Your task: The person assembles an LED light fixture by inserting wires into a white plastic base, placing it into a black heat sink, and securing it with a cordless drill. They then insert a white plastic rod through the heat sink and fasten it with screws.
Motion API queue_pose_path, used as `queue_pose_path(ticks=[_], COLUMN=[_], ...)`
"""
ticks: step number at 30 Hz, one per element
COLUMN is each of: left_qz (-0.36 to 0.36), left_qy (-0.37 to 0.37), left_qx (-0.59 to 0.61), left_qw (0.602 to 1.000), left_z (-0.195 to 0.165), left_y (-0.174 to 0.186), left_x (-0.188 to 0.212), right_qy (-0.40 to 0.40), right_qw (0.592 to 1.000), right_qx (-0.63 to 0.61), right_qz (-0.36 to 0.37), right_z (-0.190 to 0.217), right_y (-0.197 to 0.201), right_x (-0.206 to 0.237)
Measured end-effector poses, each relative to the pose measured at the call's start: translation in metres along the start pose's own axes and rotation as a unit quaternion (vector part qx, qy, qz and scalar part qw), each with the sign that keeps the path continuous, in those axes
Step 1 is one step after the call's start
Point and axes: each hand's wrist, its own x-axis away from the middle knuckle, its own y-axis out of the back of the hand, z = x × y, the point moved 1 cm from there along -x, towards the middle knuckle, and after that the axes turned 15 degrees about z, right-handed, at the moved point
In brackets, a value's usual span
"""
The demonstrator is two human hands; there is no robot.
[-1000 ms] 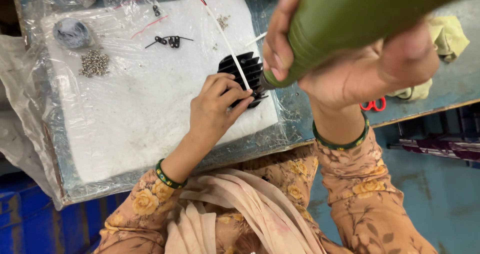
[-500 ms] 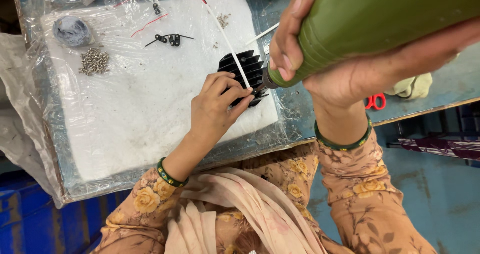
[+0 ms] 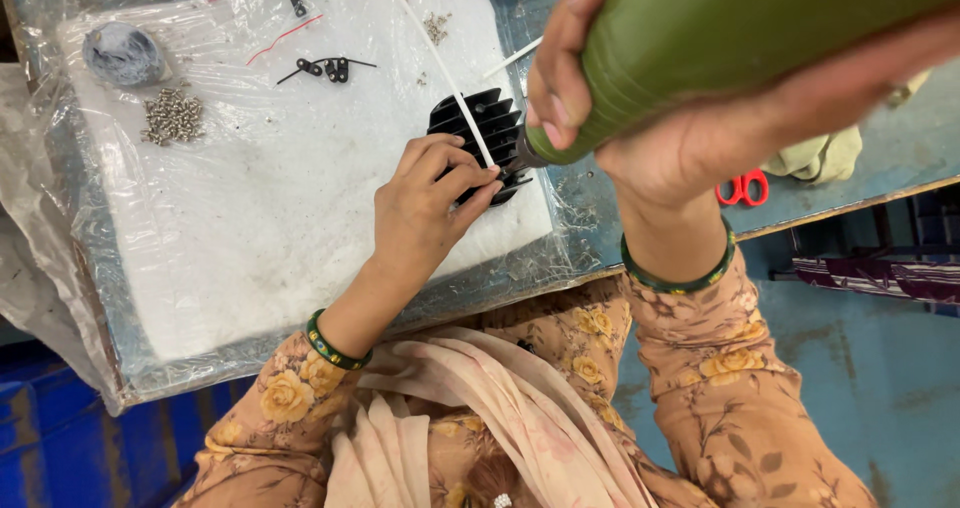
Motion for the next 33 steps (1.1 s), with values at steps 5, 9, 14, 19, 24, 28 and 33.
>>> queue_pose_path(ticks=[5, 9, 14, 19, 24, 28, 33], left_qz=[0.004, 0.009, 0.016, 0.021, 0.025, 0.022, 0.023], left_qy=[0.000, 0.000, 0.005, 0.011, 0.007, 0.001, 0.000], left_qx=[-0.003, -0.004, -0.005, -0.007, -0.011, -0.010, -0.010], left_qw=[1.000, 1.000, 1.000, 1.000, 1.000, 1.000, 1.000], left_z=[-0.004, -0.007, -0.011, -0.015, -0.018, -0.018, -0.017], left_y=[0.003, 0.005, 0.003, 0.002, 0.003, 0.004, 0.005], left_x=[0.002, 0.003, 0.007, 0.010, 0.009, 0.008, 0.007], right_qy=[0.010, -0.001, -0.012, 0.004, 0.009, 0.002, -0.004], right_qw=[0.998, 0.997, 0.996, 0.992, 0.991, 0.994, 0.996], right_qx=[0.046, 0.082, 0.059, 0.102, 0.117, 0.091, 0.082], right_qz=[0.035, 0.013, 0.061, 0.069, 0.067, 0.058, 0.044], right_z=[-0.012, -0.020, -0.030, -0.041, -0.038, -0.036, -0.033], right_y=[0.009, 0.003, 0.013, 0.024, 0.021, 0.015, 0.012], right_x=[-0.013, -0.003, 0.004, 0.009, 0.012, 0.012, 0.016])
